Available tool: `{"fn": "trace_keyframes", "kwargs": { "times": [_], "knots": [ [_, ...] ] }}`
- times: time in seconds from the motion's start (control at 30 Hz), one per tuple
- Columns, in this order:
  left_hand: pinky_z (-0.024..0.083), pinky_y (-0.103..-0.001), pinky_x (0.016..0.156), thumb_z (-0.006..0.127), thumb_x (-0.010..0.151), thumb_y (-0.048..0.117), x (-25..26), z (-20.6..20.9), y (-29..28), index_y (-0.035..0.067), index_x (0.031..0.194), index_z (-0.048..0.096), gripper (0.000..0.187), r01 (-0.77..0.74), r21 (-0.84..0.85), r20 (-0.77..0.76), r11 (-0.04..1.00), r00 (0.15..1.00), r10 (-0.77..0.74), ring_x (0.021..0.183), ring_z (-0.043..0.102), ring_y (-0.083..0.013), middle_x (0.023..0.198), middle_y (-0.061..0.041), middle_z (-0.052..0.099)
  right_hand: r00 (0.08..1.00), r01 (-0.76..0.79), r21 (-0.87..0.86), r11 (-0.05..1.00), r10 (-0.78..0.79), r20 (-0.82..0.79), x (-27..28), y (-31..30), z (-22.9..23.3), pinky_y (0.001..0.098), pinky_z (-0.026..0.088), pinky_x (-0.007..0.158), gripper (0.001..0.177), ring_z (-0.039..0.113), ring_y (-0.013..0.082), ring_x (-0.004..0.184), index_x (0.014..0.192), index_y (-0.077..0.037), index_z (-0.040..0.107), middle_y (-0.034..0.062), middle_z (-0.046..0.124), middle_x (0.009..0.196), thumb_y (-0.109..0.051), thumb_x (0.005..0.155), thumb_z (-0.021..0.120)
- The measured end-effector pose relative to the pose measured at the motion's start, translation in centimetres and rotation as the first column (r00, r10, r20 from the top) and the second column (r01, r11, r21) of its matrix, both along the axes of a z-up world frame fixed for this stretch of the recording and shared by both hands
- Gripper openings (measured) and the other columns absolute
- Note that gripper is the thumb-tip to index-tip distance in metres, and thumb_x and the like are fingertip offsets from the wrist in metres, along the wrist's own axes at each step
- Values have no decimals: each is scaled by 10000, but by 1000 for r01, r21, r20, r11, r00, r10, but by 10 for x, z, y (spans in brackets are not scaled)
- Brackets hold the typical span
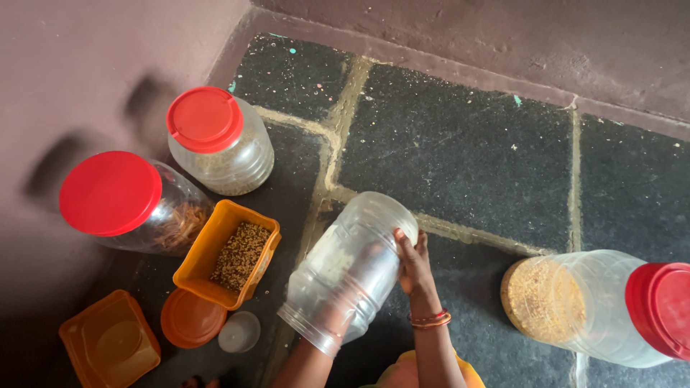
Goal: The person sits on the floor and transfers grains from a small orange container into a clear plastic jar using a small scoop. The person also wipes the jar with a cloth before pouring the grains.
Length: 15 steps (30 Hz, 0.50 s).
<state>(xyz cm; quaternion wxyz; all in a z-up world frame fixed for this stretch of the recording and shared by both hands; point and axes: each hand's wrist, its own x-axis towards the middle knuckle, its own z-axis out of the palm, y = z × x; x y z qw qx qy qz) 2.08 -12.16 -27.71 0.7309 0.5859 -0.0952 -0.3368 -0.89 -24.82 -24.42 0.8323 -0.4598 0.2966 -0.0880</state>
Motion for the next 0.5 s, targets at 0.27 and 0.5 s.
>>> {"fn": "trace_keyframes", "kwargs": {
  "times": [0.27, 0.5],
  "knots": [
    [495, -390, 1015, 719, 796, 96, 17, 105, 17, 4, 1320, 577, 550, -661, -493, -732, 565, 666, 141, 1121, 631, -275, 1180, -117, 660, 994, -25, 173, 985, 7, 105, 3, 6, -1, 443, 529, 1029, 819, 579, 274, 1267, 1481, -66, 384, 134, 568, 1397, -403, 845, 774],
    [467, -366, 1020, 758, 826, 199, -6, 112, 9, 59, 1392, 554, 618, -302, -101, -350, 948, 903, 250, 1199, 573, -221, 1288, -87, 612, 964, -120, 301, 946, 39, 263, -4, -4, -1, 444, 546, 990, 814, 610, 290, 1192, 1490, -23, 450, 165, 598, 1362, -511, 901, 731]
  ]
}}
